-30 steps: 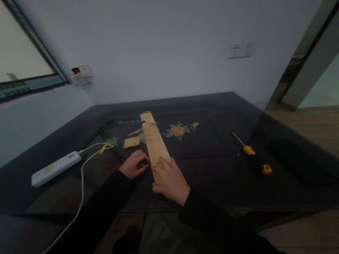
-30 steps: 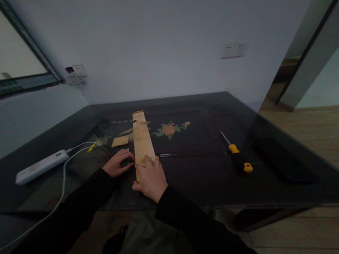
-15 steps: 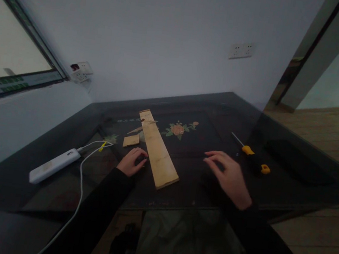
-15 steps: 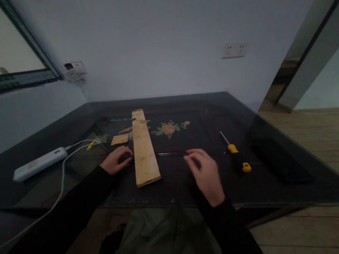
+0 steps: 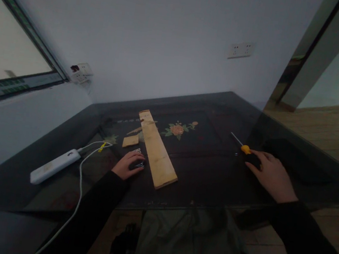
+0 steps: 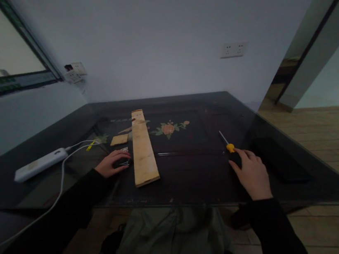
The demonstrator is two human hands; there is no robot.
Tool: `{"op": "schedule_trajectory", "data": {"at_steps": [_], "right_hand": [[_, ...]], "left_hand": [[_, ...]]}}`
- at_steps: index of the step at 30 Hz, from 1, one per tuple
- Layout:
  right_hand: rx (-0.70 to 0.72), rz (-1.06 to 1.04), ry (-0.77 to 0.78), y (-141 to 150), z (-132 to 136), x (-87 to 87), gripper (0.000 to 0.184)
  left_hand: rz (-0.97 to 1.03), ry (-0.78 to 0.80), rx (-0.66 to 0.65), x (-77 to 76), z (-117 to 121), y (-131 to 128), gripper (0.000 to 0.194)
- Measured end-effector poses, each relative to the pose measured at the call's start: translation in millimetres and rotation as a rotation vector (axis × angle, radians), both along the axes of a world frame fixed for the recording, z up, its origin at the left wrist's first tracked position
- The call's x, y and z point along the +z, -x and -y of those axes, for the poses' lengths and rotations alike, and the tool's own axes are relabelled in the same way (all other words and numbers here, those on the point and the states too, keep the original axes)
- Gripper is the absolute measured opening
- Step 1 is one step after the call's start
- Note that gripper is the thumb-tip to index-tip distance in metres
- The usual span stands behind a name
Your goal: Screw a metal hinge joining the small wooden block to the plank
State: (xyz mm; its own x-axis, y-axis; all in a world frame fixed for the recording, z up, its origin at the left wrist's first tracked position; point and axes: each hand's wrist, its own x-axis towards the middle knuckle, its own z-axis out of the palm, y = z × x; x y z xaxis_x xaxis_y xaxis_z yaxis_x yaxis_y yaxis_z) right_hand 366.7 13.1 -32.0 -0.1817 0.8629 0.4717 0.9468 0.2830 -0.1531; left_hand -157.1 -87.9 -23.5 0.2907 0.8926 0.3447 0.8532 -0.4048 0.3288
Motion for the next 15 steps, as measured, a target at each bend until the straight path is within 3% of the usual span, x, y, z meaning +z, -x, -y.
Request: {"op": "schedule_trajectory", "data": {"at_steps": [3,15], "right_hand": [[-0.067,0.073,0.013,8,-7,2.4,0.047],[-0.025,0.156,0.009,17,-18,8.7,0.050]], "left_hand": [[0.011,0.012,-0.029,-1.5,-3,3,0.024],[0.043,0.005,0.044,9.1,-1,-3,0.022]]}}
